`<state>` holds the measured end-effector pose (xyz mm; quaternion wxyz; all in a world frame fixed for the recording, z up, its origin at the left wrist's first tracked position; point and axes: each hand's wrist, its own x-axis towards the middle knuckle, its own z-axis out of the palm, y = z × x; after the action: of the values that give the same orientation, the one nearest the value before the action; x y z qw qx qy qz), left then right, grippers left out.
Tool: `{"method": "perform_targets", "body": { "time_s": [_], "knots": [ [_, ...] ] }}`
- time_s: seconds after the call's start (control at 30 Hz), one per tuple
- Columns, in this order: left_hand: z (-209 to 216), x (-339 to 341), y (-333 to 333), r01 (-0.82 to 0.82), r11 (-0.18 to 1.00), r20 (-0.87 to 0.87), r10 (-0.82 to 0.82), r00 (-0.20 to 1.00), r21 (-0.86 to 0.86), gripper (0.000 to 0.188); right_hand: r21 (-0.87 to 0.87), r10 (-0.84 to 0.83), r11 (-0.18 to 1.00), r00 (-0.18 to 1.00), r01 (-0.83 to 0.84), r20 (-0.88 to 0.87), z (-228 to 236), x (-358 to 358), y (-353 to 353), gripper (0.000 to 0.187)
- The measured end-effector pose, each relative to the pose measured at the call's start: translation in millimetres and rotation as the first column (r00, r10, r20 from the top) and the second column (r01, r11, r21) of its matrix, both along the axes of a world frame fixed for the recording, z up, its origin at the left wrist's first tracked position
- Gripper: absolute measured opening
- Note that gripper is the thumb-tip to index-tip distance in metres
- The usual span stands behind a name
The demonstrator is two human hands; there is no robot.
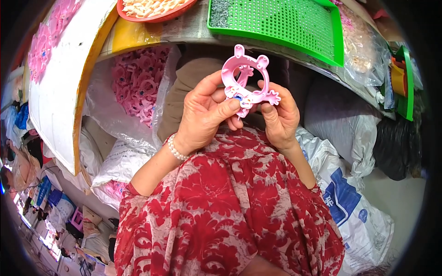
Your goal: Assembling small pink plastic toy components using a handheld bonding tool.
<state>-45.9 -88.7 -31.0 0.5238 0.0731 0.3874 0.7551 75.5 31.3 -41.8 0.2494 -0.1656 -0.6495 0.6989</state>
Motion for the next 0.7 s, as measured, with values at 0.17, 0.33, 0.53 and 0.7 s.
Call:
{"method": "perform_targets", "body": {
  "time_s": [0.17,0.33,0.53,0.7],
  "knots": [
    [-3.4,0.5,-2.3,0.039,0.999,0.009,-0.039,0.999,-0.016,0.051,-0.127,0.026,0.992,0.995,-0.013,0.097,5.0,0.5,-0.8,0.032],
    [-1.6,0.9,-2.2,0.057,0.998,0.039,-0.057,0.998,-0.008,0.051,0.350,-0.094,0.934,0.994,0.070,0.051,5.1,-2.3,0.9,0.021],
    [-3.8,-4.2,-4.8,0.059,0.998,0.083,-0.057,0.995,-0.017,0.052,0.425,-0.025,0.905,0.996,-0.014,0.086,1.0,-6.9,9.8,0.022],
    [-1.0,-3.8,-6.2,0.074,0.996,0.025,-0.072,0.997,-0.051,0.054,0.500,-0.028,0.866,0.999,0.001,0.046,1.4,-5.7,9.4,0.022]
  ]
}}
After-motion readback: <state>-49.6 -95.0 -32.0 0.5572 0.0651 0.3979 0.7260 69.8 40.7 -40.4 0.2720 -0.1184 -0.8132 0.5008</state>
